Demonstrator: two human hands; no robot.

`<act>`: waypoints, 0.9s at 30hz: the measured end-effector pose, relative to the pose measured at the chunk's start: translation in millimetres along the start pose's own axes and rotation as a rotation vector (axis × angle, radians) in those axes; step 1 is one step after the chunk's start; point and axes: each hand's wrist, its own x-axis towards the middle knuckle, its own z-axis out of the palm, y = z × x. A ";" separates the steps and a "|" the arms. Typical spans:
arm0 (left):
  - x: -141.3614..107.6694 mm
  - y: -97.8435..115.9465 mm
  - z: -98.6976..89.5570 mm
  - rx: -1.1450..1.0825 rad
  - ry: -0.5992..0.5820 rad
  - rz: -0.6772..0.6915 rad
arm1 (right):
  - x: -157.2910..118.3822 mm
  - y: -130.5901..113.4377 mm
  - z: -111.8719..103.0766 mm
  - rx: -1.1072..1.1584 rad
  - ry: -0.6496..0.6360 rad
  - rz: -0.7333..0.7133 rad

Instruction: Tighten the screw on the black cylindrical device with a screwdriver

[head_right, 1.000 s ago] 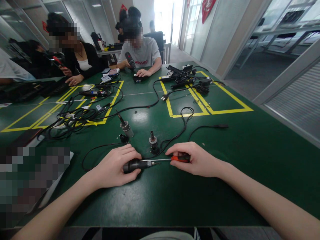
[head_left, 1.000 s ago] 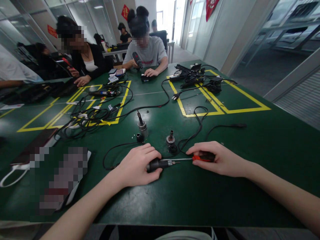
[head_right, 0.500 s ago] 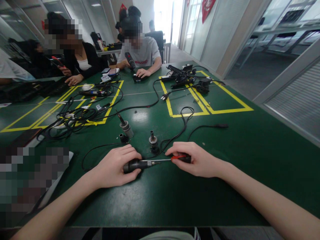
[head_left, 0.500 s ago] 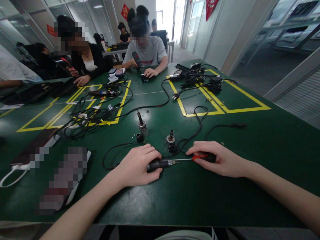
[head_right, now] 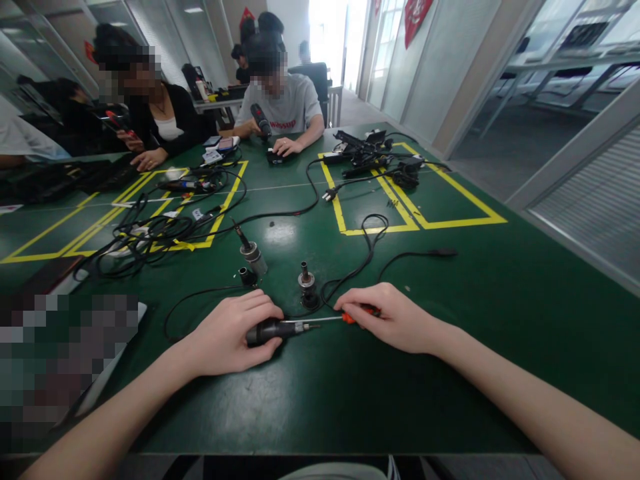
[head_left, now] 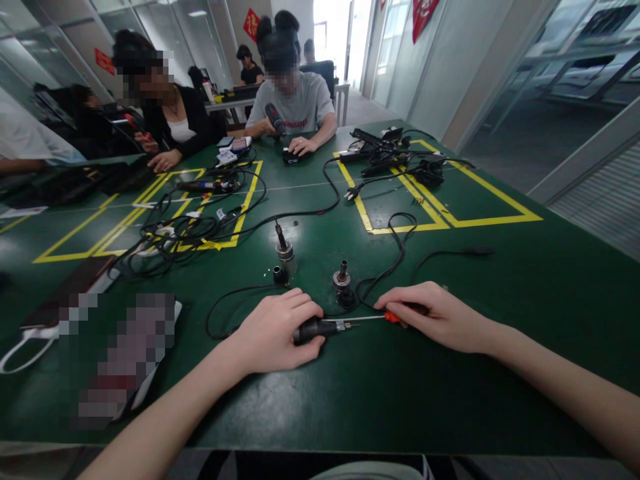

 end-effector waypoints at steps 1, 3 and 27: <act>0.0 0.0 -0.1 -0.002 0.002 0.000 | 0.1 0.4 0.2 0.003 0.000 -0.007; -0.1 -0.2 -0.3 -0.002 0.004 0.000 | -0.3 1.2 0.0 0.022 0.002 -0.006; -0.4 -1.2 0.0 0.017 -0.032 -0.015 | -1.4 0.0 0.1 -0.038 0.020 -0.078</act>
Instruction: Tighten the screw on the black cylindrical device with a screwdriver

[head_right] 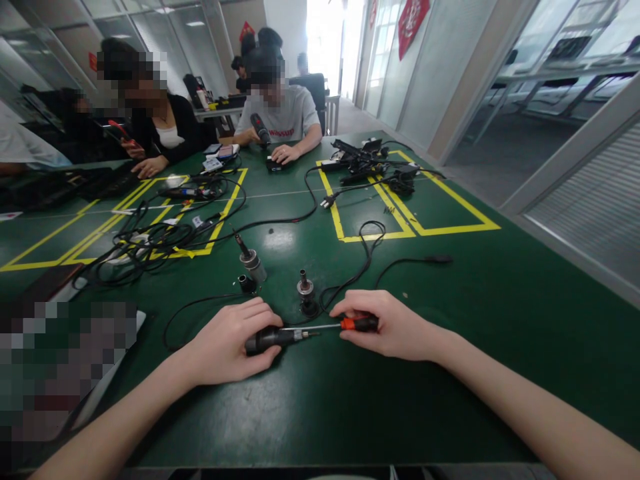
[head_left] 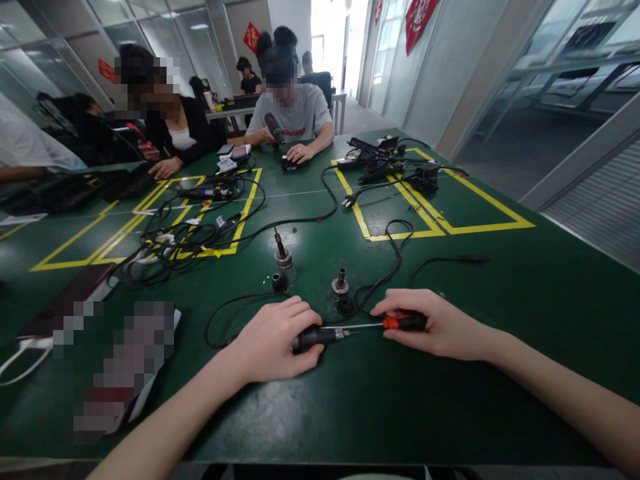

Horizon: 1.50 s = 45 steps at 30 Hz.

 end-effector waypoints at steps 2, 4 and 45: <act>0.0 0.3 -0.4 0.000 -0.003 -0.003 | 0.6 -1.2 0.1 -0.007 0.002 -0.031; -0.1 0.3 -0.7 -0.003 0.000 -0.001 | 0.9 -2.0 0.4 -0.012 -0.001 -0.034; -0.1 2.2 -0.2 0.013 0.017 -0.093 | 0.9 -0.2 1.1 0.010 -0.029 -0.064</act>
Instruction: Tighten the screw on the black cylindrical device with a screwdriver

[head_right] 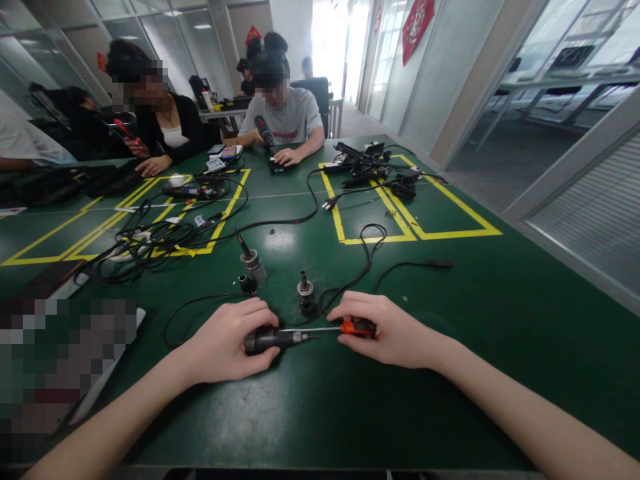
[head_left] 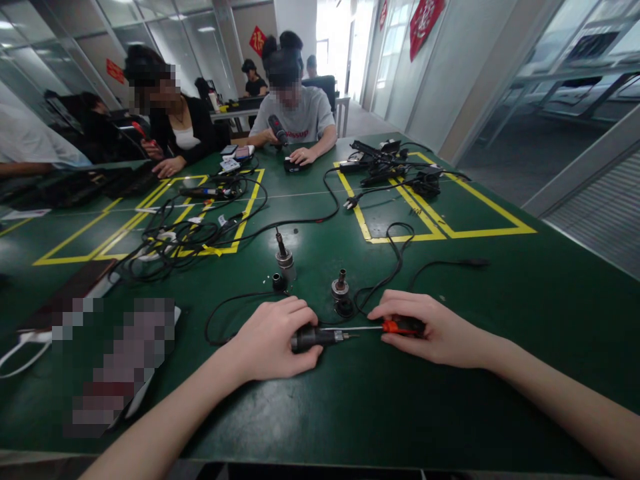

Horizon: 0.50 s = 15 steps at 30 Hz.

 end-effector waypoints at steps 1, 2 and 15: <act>0.2 0.1 -0.1 0.003 -0.001 0.003 | 0.4 -0.6 0.4 -0.001 -0.007 0.007; 0.3 0.2 -0.2 0.004 -0.001 0.005 | 0.9 -1.3 0.6 -0.005 -0.017 0.012; 0.5 0.0 -1.2 -0.003 0.011 0.031 | -0.7 2.9 1.2 -0.057 -0.028 -0.034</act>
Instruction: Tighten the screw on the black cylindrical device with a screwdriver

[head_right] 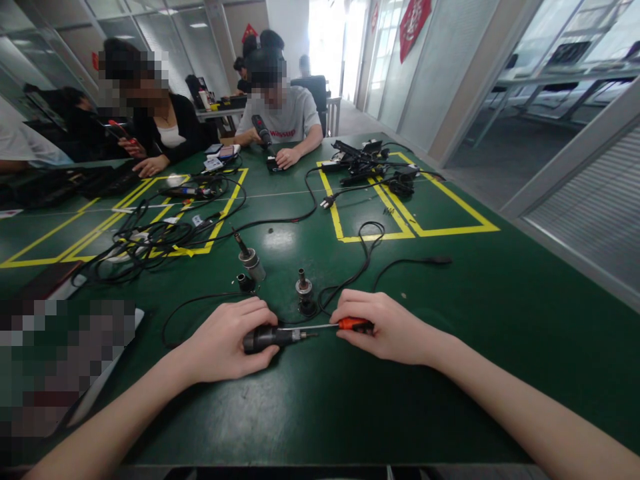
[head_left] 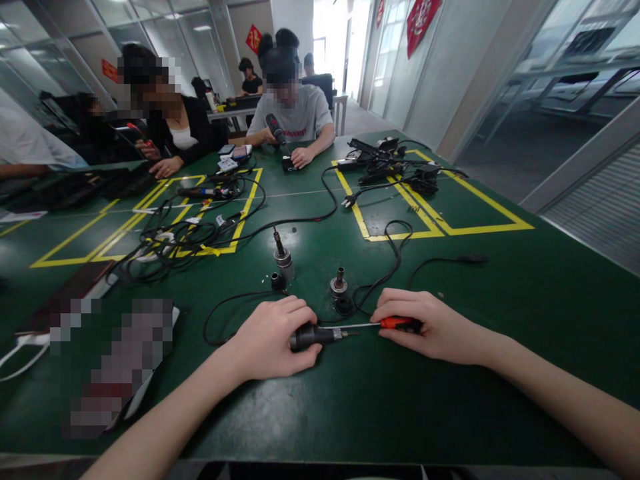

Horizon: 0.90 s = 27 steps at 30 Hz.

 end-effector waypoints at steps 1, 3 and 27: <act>0.1 0.2 -0.2 0.000 -0.002 0.001 | 0.1 0.1 0.2 0.005 0.006 -0.003; 0.1 0.5 -0.4 0.001 -0.005 0.005 | 0.8 -1.0 0.4 0.016 0.007 0.000; -1.4 -3.8 1.4 -0.006 0.011 0.027 | 5.8 -5.6 9.0 -0.100 0.048 0.036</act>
